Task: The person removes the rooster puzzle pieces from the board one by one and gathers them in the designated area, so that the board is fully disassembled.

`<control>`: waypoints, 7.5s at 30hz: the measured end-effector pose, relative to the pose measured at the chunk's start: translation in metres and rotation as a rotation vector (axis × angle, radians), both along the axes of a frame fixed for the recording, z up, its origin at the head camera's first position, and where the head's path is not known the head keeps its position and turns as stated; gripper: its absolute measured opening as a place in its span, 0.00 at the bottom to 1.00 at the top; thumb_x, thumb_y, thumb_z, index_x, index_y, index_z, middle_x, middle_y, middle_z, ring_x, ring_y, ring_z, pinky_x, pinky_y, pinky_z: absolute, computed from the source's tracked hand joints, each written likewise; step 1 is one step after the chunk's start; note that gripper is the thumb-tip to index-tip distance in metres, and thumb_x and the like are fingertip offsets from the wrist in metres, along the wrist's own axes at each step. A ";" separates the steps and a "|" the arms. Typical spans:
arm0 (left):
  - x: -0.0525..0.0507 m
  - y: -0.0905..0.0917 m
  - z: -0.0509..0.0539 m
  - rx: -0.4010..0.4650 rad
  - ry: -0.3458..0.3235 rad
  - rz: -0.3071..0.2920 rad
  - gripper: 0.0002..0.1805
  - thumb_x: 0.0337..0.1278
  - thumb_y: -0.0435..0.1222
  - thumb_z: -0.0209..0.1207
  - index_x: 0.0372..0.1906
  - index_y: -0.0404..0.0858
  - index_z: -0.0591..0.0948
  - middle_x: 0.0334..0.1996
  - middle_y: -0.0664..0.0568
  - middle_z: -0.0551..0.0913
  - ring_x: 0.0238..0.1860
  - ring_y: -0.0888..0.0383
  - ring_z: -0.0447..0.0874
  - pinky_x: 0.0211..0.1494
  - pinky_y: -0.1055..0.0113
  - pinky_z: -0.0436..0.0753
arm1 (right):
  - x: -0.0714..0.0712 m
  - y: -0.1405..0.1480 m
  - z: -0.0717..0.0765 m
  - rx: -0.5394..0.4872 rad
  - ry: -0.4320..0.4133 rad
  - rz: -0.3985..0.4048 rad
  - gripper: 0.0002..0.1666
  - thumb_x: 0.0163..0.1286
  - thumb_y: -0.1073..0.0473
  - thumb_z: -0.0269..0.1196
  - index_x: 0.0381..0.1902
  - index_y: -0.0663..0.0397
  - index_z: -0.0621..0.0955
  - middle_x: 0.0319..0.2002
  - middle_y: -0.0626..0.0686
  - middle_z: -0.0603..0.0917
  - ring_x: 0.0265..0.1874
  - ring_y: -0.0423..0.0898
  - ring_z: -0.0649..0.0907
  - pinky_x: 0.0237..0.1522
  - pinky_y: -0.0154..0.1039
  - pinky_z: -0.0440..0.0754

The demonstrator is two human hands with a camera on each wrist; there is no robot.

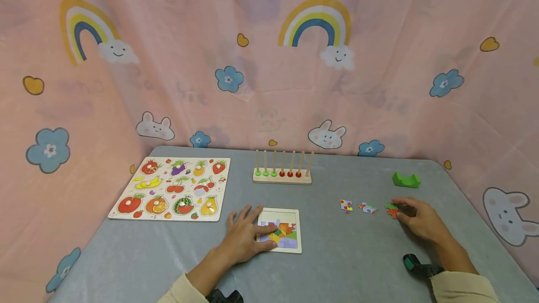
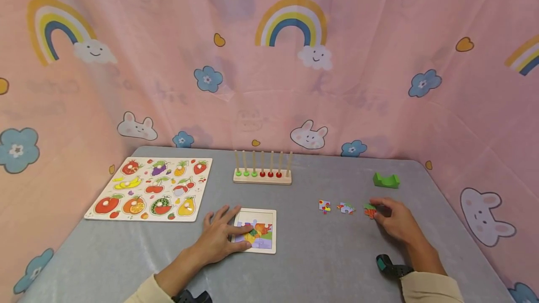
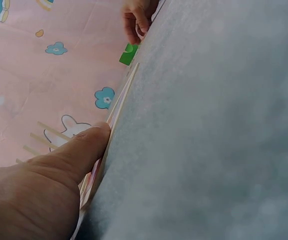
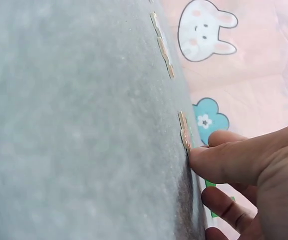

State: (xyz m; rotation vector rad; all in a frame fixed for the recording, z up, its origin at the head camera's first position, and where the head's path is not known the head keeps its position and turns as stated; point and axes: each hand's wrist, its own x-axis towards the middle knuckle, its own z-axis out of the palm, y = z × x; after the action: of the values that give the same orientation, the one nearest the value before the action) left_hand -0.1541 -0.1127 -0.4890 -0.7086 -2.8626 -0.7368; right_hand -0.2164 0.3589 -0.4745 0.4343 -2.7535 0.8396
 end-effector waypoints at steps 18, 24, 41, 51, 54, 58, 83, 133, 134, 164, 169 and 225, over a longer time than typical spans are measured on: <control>0.000 0.000 0.001 -0.001 0.007 -0.015 0.25 0.50 0.60 0.64 0.53 0.57 0.85 0.68 0.41 0.66 0.68 0.35 0.55 0.58 0.30 0.49 | 0.012 -0.025 0.037 -0.131 0.047 0.019 0.26 0.65 0.62 0.66 0.59 0.64 0.76 0.51 0.62 0.79 0.44 0.39 0.72 0.38 0.39 0.69; 0.000 0.001 0.002 -0.018 0.001 -0.012 0.25 0.51 0.60 0.63 0.54 0.57 0.84 0.68 0.42 0.65 0.68 0.36 0.55 0.58 0.30 0.48 | 0.017 -0.050 0.047 -0.151 0.068 0.053 0.25 0.64 0.63 0.67 0.58 0.64 0.77 0.51 0.61 0.79 0.45 0.42 0.72 0.39 0.43 0.68; -0.001 0.003 0.000 0.003 -0.015 0.044 0.47 0.43 0.60 0.68 0.65 0.34 0.72 0.67 0.45 0.67 0.68 0.41 0.57 0.60 0.34 0.48 | 0.019 -0.097 0.052 -0.181 0.110 0.171 0.26 0.59 0.64 0.70 0.56 0.59 0.79 0.51 0.55 0.80 0.45 0.50 0.74 0.41 0.44 0.70; 0.000 0.003 0.001 0.013 -0.010 0.055 0.49 0.42 0.60 0.68 0.63 0.30 0.72 0.67 0.44 0.68 0.68 0.42 0.57 0.61 0.35 0.48 | 0.021 -0.124 0.056 -0.245 0.087 0.217 0.27 0.58 0.67 0.70 0.57 0.57 0.80 0.53 0.54 0.79 0.48 0.50 0.74 0.43 0.40 0.69; 0.000 0.003 0.001 0.018 -0.014 0.057 0.49 0.42 0.61 0.68 0.64 0.30 0.72 0.67 0.44 0.68 0.68 0.42 0.57 0.61 0.35 0.47 | 0.023 -0.133 0.058 -0.260 0.081 0.227 0.27 0.59 0.66 0.70 0.58 0.55 0.79 0.54 0.52 0.79 0.48 0.48 0.74 0.45 0.42 0.70; -0.001 0.003 -0.001 0.015 -0.015 0.062 0.50 0.42 0.61 0.68 0.64 0.30 0.72 0.67 0.44 0.68 0.68 0.42 0.57 0.61 0.36 0.47 | 0.025 -0.144 0.062 -0.257 0.099 0.240 0.27 0.59 0.66 0.70 0.58 0.57 0.79 0.54 0.53 0.78 0.48 0.47 0.74 0.44 0.46 0.70; -0.001 0.004 -0.001 0.029 -0.024 0.070 0.50 0.41 0.62 0.68 0.64 0.31 0.71 0.66 0.43 0.68 0.68 0.41 0.57 0.61 0.35 0.46 | 0.037 -0.223 0.064 -0.324 0.074 0.381 0.28 0.59 0.65 0.70 0.59 0.56 0.79 0.54 0.52 0.78 0.55 0.53 0.73 0.52 0.60 0.70; -0.002 0.002 0.001 -0.007 -0.022 0.059 0.49 0.45 0.63 0.65 0.65 0.31 0.71 0.66 0.44 0.68 0.68 0.41 0.57 0.60 0.34 0.49 | 0.034 -0.279 0.000 0.036 0.012 0.408 0.16 0.56 0.56 0.65 0.43 0.53 0.86 0.46 0.53 0.75 0.43 0.52 0.71 0.44 0.57 0.67; -0.002 0.002 0.001 -0.007 -0.024 0.059 0.49 0.45 0.63 0.65 0.65 0.31 0.71 0.66 0.44 0.68 0.68 0.42 0.57 0.60 0.34 0.49 | 0.034 -0.279 0.000 0.039 0.012 0.407 0.15 0.56 0.56 0.65 0.42 0.53 0.86 0.46 0.53 0.74 0.43 0.51 0.70 0.44 0.57 0.67; 0.000 0.003 0.002 -0.010 0.017 0.056 0.48 0.43 0.63 0.66 0.63 0.32 0.72 0.65 0.44 0.69 0.67 0.41 0.59 0.59 0.33 0.50 | 0.037 -0.282 0.000 -0.014 -0.020 0.423 0.19 0.55 0.56 0.71 0.45 0.56 0.86 0.39 0.47 0.81 0.39 0.45 0.71 0.45 0.52 0.67; 0.000 0.003 0.001 -0.005 0.015 0.056 0.48 0.43 0.62 0.67 0.63 0.32 0.72 0.65 0.44 0.69 0.67 0.41 0.59 0.59 0.33 0.50 | 0.035 -0.283 0.003 0.043 -0.054 0.423 0.20 0.55 0.50 0.73 0.44 0.54 0.86 0.39 0.47 0.79 0.38 0.45 0.69 0.45 0.51 0.66; -0.001 0.002 0.001 0.020 -0.011 0.052 0.49 0.41 0.60 0.68 0.64 0.30 0.71 0.65 0.43 0.69 0.67 0.40 0.58 0.60 0.34 0.48 | 0.062 -0.195 0.067 -0.149 0.182 0.348 0.21 0.55 0.64 0.73 0.49 0.56 0.84 0.38 0.42 0.77 0.36 0.43 0.77 0.34 0.42 0.76</control>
State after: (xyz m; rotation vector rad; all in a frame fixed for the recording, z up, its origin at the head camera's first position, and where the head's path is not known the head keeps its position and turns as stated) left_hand -0.1552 -0.1102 -0.4880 -0.6266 -2.8671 -0.7631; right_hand -0.1543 0.1638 -0.4073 0.9279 -2.4639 1.0188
